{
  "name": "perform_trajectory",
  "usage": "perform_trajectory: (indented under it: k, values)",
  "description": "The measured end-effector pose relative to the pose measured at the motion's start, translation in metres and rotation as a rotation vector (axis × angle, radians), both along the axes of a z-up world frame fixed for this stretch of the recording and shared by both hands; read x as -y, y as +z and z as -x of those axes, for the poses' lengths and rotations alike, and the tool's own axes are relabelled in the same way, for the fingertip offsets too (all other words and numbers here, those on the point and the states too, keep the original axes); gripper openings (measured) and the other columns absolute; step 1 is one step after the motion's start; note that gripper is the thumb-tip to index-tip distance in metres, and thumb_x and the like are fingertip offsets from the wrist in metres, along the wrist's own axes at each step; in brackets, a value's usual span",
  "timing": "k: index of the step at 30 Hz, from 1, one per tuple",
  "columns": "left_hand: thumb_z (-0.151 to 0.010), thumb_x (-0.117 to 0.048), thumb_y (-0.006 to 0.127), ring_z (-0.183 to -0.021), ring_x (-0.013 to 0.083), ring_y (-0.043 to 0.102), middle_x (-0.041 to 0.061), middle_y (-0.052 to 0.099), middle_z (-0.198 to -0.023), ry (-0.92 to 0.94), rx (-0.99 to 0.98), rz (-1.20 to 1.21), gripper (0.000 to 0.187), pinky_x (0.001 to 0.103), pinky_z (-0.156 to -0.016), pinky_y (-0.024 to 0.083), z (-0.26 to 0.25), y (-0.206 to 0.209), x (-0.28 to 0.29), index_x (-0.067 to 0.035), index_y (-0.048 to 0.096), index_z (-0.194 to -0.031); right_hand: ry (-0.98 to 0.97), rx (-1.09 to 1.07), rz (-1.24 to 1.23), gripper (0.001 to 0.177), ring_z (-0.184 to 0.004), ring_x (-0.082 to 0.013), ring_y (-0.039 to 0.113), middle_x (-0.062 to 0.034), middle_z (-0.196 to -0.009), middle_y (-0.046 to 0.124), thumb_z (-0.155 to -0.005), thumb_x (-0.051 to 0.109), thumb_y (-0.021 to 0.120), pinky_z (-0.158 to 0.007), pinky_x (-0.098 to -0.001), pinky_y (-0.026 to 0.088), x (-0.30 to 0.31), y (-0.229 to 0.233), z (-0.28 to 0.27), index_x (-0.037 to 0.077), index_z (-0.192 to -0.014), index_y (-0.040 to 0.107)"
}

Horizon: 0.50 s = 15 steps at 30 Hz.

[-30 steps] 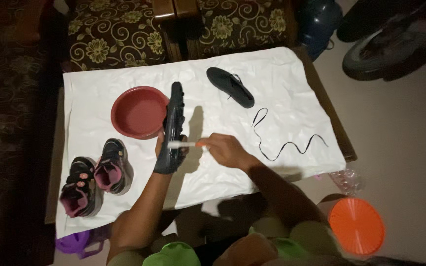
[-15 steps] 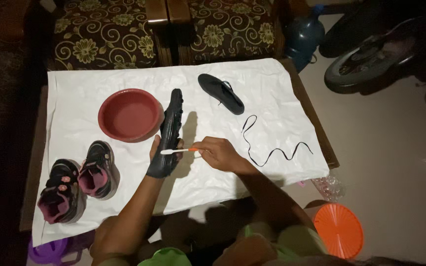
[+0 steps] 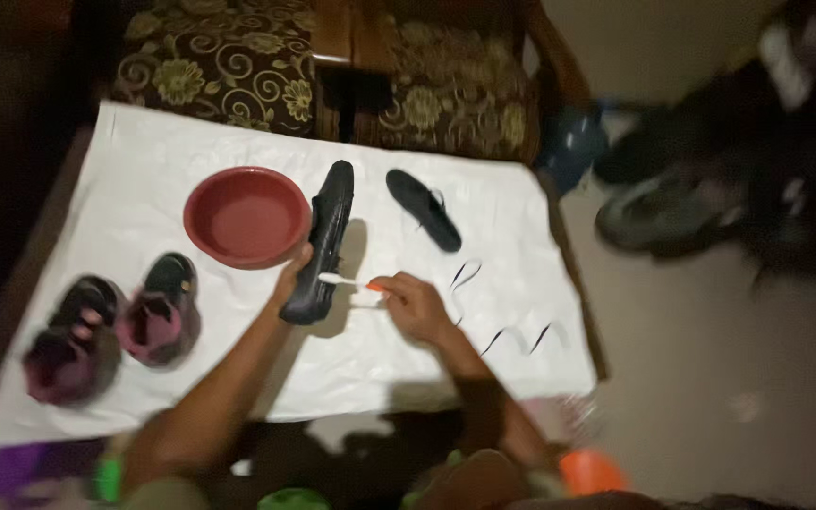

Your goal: The person scrubs a black slip-on shoe with a toothbrush dipped in water, then threads a black elastic cord through the shoe's eyelets and ties it. A second slip-on shoe and a pair of children's sneakers remain on the table.

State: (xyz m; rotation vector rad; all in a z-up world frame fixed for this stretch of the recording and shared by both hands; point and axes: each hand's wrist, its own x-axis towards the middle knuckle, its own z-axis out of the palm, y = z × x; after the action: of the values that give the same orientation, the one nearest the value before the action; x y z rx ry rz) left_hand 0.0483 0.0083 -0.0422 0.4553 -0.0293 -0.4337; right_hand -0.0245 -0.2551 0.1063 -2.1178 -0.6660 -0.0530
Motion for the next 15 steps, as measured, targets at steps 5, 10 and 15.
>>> perform_trajectory:
  k: [5,10,15]
  values:
    - [-0.104,-0.040,0.062,-0.077,0.0185,0.072,0.014,0.073,-0.100,0.082,0.200,-0.138,0.047,0.031,-0.065,0.060,0.000,0.011,-0.001,0.001,0.059,-0.127,-0.082,0.046,-0.063,0.030,-0.068,-0.0166,0.057,-0.0083,-0.088,0.065,-0.101,0.012,0.056,-0.063,-0.0308,0.048,-0.008,0.001,-0.001,0.006,-0.126,0.069]
    - [-0.102,-0.039,0.060,-0.081,0.0138,0.072,0.011,0.071,-0.103,0.136,0.292,-0.235,0.047,0.032,-0.066,0.062,0.010,0.046,0.008,-0.003,0.053,-0.132,-0.048,0.121,-0.003,0.028,-0.066,-0.0163,0.056,-0.0091,-0.083,0.063,-0.101,0.013,0.058,-0.062,-0.0309,0.046,-0.011,-0.008,-0.003,0.005,-0.124,0.071]
    - [-0.106,-0.042,0.056,-0.080,0.0150,0.071,0.015,0.074,-0.103,0.212,0.281,-0.299,0.049,0.028,-0.066,0.060,0.020,0.070,0.004,-0.002,0.055,-0.134,0.136,0.099,-0.044,0.026,-0.065,-0.0160,0.057,-0.0083,-0.082,0.066,-0.097,0.013,0.061,-0.060,-0.0306,0.046,-0.009,-0.017,-0.005,0.005,-0.118,0.075]
